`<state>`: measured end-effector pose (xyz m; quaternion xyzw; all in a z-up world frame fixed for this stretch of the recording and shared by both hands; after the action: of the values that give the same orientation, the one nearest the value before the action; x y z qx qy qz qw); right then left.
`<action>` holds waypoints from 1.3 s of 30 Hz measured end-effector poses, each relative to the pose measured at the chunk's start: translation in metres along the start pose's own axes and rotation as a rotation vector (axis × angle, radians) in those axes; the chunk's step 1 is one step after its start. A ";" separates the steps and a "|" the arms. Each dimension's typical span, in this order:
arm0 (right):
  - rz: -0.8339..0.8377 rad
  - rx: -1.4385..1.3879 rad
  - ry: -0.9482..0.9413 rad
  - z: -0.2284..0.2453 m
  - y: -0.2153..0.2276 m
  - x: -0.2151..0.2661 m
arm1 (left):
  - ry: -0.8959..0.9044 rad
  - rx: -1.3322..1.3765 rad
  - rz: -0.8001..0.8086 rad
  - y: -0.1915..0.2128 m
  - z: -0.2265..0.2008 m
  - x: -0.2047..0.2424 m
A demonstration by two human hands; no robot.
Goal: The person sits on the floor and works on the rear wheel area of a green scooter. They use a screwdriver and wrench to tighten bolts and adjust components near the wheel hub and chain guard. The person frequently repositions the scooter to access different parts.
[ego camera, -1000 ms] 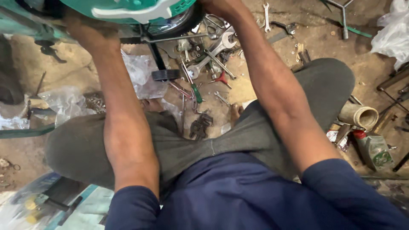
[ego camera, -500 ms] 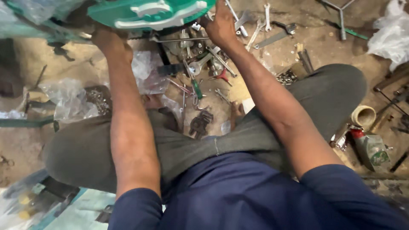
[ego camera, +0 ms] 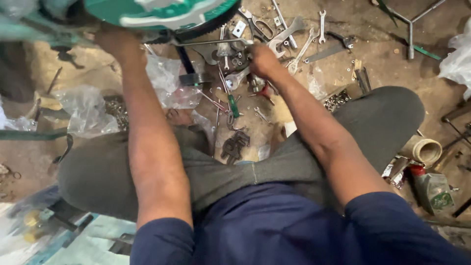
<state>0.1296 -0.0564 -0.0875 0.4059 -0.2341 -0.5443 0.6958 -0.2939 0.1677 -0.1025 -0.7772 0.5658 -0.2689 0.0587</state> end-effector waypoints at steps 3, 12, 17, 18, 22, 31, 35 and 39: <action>0.045 0.002 0.193 0.017 -0.033 -0.011 | 0.084 0.197 0.076 0.028 -0.019 -0.016; 0.000 0.280 0.386 0.021 -0.046 -0.088 | 0.379 0.854 0.034 0.086 -0.056 0.000; 0.256 0.297 0.151 0.021 -0.045 -0.090 | 0.308 0.737 0.155 0.114 -0.048 0.005; 0.332 0.240 0.062 0.019 -0.047 -0.083 | 0.235 0.604 0.130 0.114 -0.047 0.014; 0.370 0.335 0.051 -0.003 -0.054 -0.063 | -0.044 0.079 0.076 0.063 -0.057 0.061; -0.218 -0.807 -0.464 -0.073 -0.006 -0.033 | 0.142 0.111 -0.143 -0.044 -0.070 0.109; -0.293 -1.094 -0.645 -0.069 0.034 -0.016 | 0.196 0.144 -0.063 -0.050 -0.047 0.101; -0.378 -0.953 -0.736 -0.092 0.063 0.013 | 0.197 0.010 0.021 -0.046 -0.023 0.083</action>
<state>0.2398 -0.0349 -0.0885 -0.1280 -0.1143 -0.8065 0.5659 -0.2478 0.1134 -0.0357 -0.7407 0.5758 -0.3461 0.0093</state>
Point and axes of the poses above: each hand's wrist, its own x-axis away from the middle knuckle, its own y-axis out of the back of the hand, z = x × y, the point moved 3 cm from there along -x, towards the middle knuckle, and after that the axes turned 12 degrees about y, right-handed, at the moved point
